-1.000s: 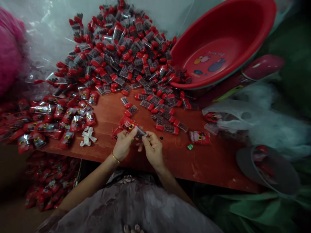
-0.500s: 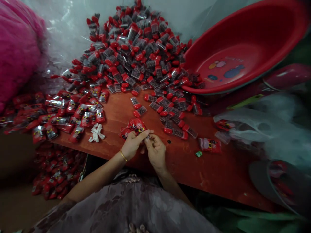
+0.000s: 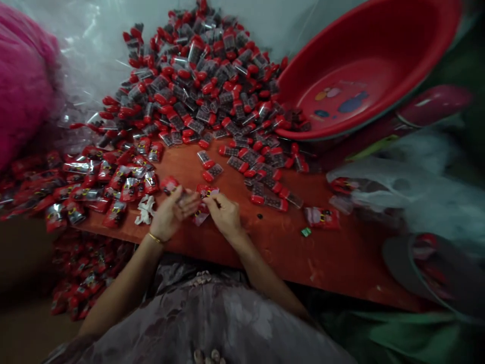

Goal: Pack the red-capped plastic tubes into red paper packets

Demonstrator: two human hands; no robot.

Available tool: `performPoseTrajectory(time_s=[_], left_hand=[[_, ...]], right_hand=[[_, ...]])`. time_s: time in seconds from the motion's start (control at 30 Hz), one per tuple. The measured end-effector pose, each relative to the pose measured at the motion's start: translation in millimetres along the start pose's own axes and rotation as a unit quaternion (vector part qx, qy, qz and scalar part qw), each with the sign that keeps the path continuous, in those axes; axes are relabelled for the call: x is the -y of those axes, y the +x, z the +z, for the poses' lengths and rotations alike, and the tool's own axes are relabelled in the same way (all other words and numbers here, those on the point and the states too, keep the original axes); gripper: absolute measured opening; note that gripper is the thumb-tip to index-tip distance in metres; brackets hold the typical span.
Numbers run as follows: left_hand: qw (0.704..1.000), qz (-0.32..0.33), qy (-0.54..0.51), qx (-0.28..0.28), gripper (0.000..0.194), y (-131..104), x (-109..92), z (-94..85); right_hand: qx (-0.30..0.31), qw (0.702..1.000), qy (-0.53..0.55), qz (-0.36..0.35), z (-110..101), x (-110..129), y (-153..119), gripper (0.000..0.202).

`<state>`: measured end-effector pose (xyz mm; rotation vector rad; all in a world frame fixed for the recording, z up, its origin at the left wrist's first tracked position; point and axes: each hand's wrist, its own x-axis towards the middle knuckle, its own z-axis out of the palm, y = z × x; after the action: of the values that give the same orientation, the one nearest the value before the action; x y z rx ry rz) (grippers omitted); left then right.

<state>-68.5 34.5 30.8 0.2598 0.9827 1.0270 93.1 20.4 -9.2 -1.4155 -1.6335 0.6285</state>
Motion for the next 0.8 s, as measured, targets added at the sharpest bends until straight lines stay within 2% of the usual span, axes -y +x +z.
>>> performPoseTrajectory(time_s=[0.07,0.1,0.17,0.23,0.3,0.37,0.47,0.53,0.6,0.67,0.73,0.8], left_hand=[[0.994,0.072,-0.069,-0.052,0.032,7,-28,-12.3],[0.988,0.101,-0.099,-0.067,0.042,10,-40,-17.0],[0.981,0.128,-0.125,-0.076,0.059,13,-52,-20.7],[0.985,0.117,-0.097,-0.085,0.057,13,-45,-15.7],[0.988,0.119,-0.022,-0.099,0.041,12,-22,-5.3],[0.977,0.174,0.084,-0.095,0.035,10,7,3.9],[0.921,0.284,0.254,-0.077,0.032,8,39,6.2],[0.863,0.335,0.367,-0.085,0.030,7,46,1.6],[0.800,0.374,0.455,-0.117,0.034,6,45,-2.6],[0.753,0.392,0.507,-0.148,0.044,6,42,-2.6],[0.732,0.378,0.546,-0.154,0.052,8,39,2.4],[0.718,0.355,0.585,-0.127,0.047,12,38,10.0]], right_hand=[[-0.025,0.995,-0.094,-0.009,-18,-11,4,0.030],[-0.028,0.990,-0.135,-0.018,-26,-17,6,0.029],[-0.013,0.978,-0.204,-0.044,-33,-27,12,0.029],[0.017,0.964,-0.254,-0.070,-29,-32,17,0.031],[0.057,0.952,-0.286,-0.091,-19,-34,21,0.032],[0.089,0.944,-0.302,-0.098,-7,-33,22,0.030],[0.094,0.945,-0.298,-0.095,3,-33,21,0.025],[0.073,0.951,-0.284,-0.096,3,-33,18,0.022],[0.040,0.959,-0.263,-0.097,0,-33,14,0.019],[0.000,0.966,-0.240,-0.097,-4,-31,10,0.016],[-0.038,0.972,-0.213,-0.096,-8,-29,7,0.014],[-0.069,0.976,-0.184,-0.094,-10,-25,4,0.014]])
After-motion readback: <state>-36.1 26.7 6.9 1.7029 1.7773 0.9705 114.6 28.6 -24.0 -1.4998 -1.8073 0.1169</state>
